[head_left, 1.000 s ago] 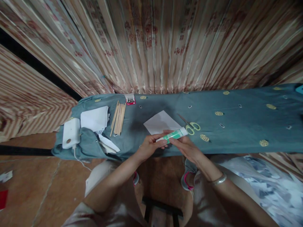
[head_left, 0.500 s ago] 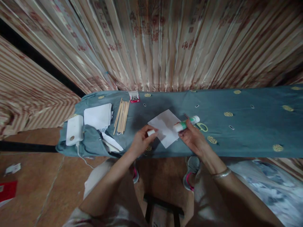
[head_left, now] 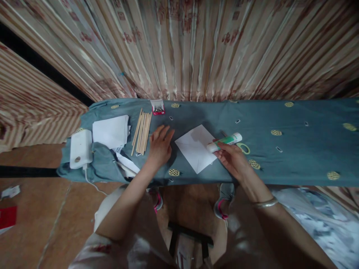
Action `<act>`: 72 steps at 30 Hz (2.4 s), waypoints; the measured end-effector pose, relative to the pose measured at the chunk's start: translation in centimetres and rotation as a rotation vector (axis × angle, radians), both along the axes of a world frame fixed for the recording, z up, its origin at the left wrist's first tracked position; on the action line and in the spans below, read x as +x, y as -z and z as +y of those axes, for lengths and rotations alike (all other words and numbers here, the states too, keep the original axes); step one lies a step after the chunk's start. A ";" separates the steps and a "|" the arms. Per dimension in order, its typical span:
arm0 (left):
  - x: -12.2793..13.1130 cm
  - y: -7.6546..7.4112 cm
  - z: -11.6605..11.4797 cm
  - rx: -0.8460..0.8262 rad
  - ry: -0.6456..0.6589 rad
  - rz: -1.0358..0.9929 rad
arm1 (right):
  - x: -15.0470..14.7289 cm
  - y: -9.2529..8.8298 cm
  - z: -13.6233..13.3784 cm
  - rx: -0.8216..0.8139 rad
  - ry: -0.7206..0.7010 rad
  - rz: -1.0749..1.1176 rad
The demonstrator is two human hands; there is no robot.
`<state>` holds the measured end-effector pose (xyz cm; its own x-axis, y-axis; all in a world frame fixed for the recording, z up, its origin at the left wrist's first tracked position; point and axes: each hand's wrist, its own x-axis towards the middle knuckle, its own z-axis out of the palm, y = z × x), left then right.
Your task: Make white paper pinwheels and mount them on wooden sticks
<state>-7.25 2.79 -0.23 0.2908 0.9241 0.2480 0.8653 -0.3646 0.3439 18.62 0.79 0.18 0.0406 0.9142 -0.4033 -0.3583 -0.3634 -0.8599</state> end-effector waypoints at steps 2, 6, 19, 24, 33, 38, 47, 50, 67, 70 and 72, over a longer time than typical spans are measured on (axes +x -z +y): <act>1.1 -0.5 -1.1 0.010 0.082 -0.101 | 0.2 0.0 0.1 0.038 0.031 -0.064; 4.0 0.2 -3.1 -0.161 0.345 -0.267 | 0.5 -0.1 0.5 0.162 0.028 -0.291; 6.6 3.0 -3.7 -0.120 0.360 -0.039 | -0.6 0.6 1.1 0.453 -0.197 -1.026; 6.8 3.2 -3.8 -0.100 0.347 -0.035 | -0.7 0.9 1.1 0.499 -0.238 -1.166; 6.9 3.1 -3.7 -0.121 0.342 -0.036 | -0.9 1.6 1.3 0.609 -0.271 -1.306; 7.0 3.0 -3.8 -0.138 0.330 -0.031 | -1.1 1.6 1.4 0.626 -0.289 -1.313; 7.0 2.9 -3.8 -0.139 0.328 -0.040 | -1.3 1.7 1.4 0.636 -0.272 -1.337; 7.0 2.8 -3.8 -0.151 0.329 -0.037 | -1.2 1.8 1.4 0.637 -0.274 -1.343; 7.2 3.0 -3.8 -0.146 0.321 -0.046 | -1.7 1.5 1.6 0.610 -0.273 -1.295; 7.2 3.0 -3.8 -0.146 0.321 -0.045 | -1.8 1.5 1.7 0.604 -0.286 -1.297; 7.2 2.9 -3.8 -0.152 0.325 -0.038 | -1.9 1.5 1.7 0.598 -0.302 -1.297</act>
<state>-0.05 -1.00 -3.11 0.5683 0.8123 0.1311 0.6983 -0.5604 0.4454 16.75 2.49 -1.28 -0.1474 0.9683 0.2017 0.7936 0.2375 -0.5602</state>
